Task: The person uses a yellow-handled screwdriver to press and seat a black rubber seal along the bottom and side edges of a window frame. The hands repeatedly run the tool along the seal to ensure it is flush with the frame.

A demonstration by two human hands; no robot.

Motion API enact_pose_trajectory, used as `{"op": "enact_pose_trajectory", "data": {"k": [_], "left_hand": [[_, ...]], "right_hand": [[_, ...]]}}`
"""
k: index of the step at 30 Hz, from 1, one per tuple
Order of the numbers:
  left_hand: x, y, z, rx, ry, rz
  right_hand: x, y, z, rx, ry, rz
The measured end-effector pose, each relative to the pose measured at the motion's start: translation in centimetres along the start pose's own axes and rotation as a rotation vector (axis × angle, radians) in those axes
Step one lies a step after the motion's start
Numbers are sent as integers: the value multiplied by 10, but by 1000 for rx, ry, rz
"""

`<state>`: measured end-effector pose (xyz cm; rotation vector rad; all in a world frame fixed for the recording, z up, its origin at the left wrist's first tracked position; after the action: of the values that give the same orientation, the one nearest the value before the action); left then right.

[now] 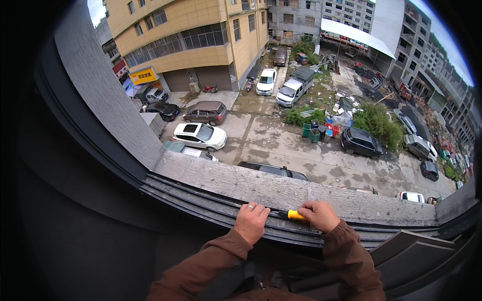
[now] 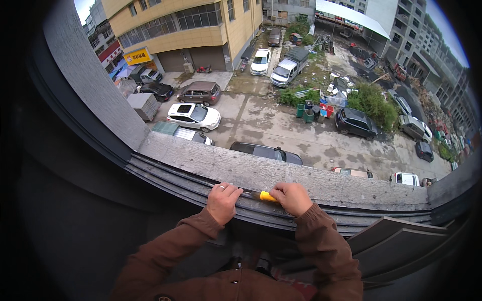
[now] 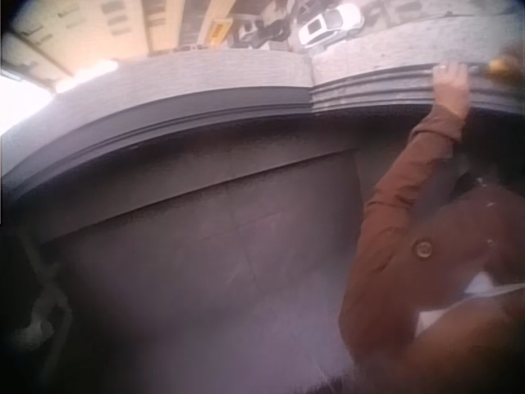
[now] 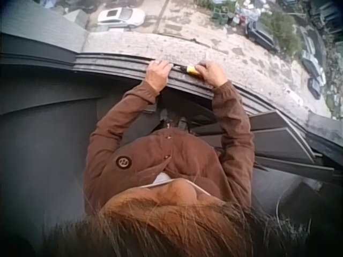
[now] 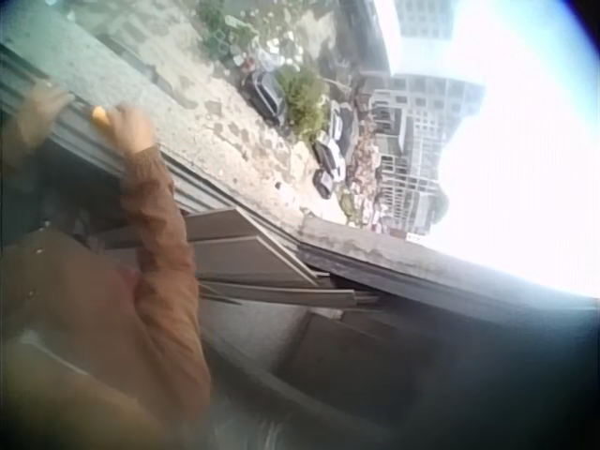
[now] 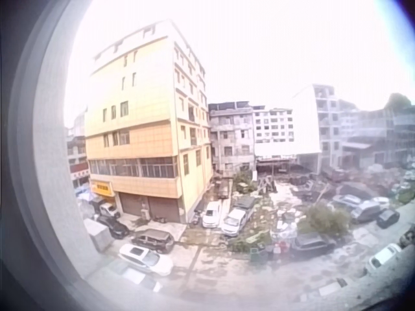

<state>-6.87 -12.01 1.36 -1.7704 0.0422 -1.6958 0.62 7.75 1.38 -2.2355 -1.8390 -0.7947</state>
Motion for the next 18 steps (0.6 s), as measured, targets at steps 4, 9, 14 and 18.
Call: {"op": "enact_pose_trajectory", "data": {"k": [4,9,14,18], "left_hand": [[5,-2,-2,50,114,49],[53,-40,-11,106,69,285],[26,4,-34,97,-117,35],[6,8,-28,72,-202,-39]], "right_hand": [[2,-3,15,-156,-418,-109],[51,13,4,-58,-644,25],[71,46,5,156,3,52],[43,39,1,122,162,91]]}}
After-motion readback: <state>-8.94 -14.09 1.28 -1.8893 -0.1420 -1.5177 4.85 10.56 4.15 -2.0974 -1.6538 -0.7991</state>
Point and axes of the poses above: each hand's wrist, its own y-axis away from the middle knuckle, its own x-axis out of the back of the hand, z = x × y, the point moved 6 cm from there along -y, towards the middle knuckle, and after that the axes turned 10 degrees about -y, right-handed, at the moved point
